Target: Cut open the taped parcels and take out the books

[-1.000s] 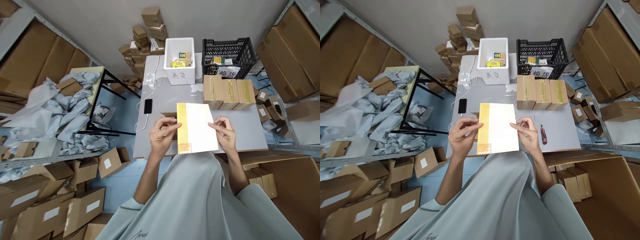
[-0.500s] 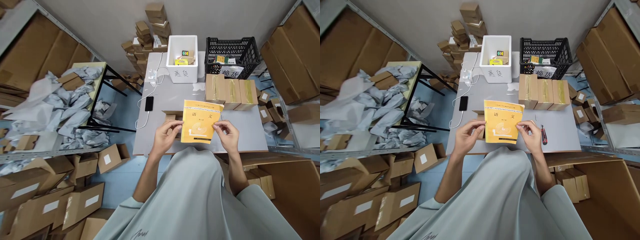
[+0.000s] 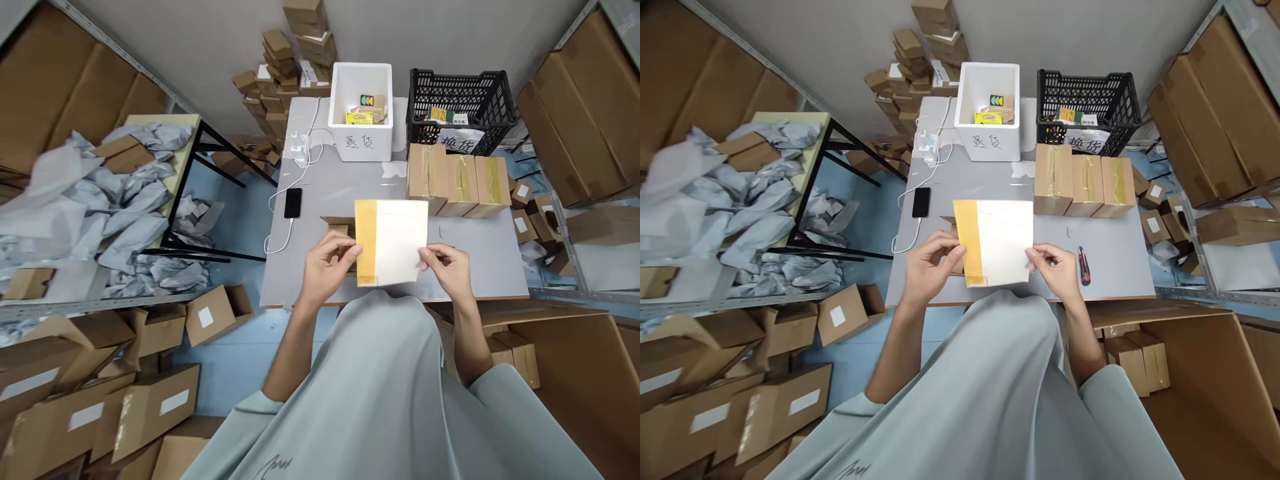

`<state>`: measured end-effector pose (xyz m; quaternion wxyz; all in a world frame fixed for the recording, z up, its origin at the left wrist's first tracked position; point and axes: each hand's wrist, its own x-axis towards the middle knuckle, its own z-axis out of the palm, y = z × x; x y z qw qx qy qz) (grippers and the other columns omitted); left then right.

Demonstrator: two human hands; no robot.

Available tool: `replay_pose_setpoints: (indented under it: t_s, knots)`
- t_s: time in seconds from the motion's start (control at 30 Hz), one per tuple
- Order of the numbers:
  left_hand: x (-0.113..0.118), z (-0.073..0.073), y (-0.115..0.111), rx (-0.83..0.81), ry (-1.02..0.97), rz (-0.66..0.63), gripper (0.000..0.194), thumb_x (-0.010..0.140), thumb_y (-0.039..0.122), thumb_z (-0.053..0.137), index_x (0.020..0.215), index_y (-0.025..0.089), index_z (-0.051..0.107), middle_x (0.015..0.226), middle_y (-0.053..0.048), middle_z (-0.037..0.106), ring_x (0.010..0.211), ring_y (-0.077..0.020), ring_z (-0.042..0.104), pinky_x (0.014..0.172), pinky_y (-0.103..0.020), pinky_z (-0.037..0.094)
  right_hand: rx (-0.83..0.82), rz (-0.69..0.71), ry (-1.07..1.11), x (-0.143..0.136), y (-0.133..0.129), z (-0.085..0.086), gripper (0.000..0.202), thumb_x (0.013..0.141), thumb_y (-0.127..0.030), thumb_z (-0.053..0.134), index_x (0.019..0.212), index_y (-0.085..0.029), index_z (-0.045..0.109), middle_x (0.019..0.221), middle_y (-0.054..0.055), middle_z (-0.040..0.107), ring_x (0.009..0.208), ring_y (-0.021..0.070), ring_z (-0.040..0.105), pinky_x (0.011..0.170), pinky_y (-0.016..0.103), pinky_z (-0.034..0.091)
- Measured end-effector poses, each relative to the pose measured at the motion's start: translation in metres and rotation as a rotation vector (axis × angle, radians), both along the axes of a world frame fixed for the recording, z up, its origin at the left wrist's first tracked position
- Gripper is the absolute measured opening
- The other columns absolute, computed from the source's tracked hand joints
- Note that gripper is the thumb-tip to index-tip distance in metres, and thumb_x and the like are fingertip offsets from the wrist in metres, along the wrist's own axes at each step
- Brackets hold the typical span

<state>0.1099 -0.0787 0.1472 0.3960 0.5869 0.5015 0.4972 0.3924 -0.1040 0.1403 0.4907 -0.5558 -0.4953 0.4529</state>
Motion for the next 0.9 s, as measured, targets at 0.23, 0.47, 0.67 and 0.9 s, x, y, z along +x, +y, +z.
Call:
replay_pose_setpoints:
  t_s: [0.23,0.47,0.67,0.9]
  knots:
    - [-0.001,-0.011,-0.006,-0.242,-0.133,0.025,0.053,0.087,0.071,0.093,0.104,0.021,0.086,0.098,-0.008,0.085,0.088,-0.021,0.076,0.078,-0.033,0.063,-0.126,0.074,0.138,-0.005,0.004,0.004,0.051,0.085,-0.071,0.093,0.083,-0.021,0.084,0.055,-0.005,0.059,0.053,0.0112,0.046,0.055,0.028,0.04]
    - [-0.006,-0.009,-0.006,0.057,0.035,0.097,0.034,0.102,0.057,0.084,0.102,0.023,0.085,0.099,-0.005,0.083,0.086,-0.0185,0.071,0.078,-0.032,0.056,-0.079,0.104,-0.015,0.003,0.007,-0.01,0.043,0.09,-0.064,0.089,0.084,-0.022,0.087,0.071,0.003,0.076,0.059,0.0138,0.053,0.057,0.029,0.045]
    - [0.001,0.008,-0.007,0.423,0.555,0.046,0.021,0.118,0.033,0.066,0.112,0.025,0.085,0.109,-0.007,0.086,0.098,-0.023,0.07,0.091,-0.04,0.055,0.347,-0.167,-0.345,0.004,-0.007,0.012,0.03,0.108,-0.05,0.079,0.126,-0.028,0.089,0.111,0.007,0.084,0.079,0.0172,0.069,0.066,0.031,0.055]
    - [0.024,-0.009,-0.013,0.569,0.771,-0.051,0.024,0.117,0.018,0.064,0.117,0.028,0.086,0.107,-0.005,0.087,0.095,-0.0242,0.065,0.083,-0.038,0.051,0.531,0.133,-0.858,-0.026,-0.019,0.011,0.023,0.119,-0.025,0.065,0.124,-0.025,0.087,0.106,0.007,0.087,0.091,0.0219,0.077,0.081,0.035,0.06]
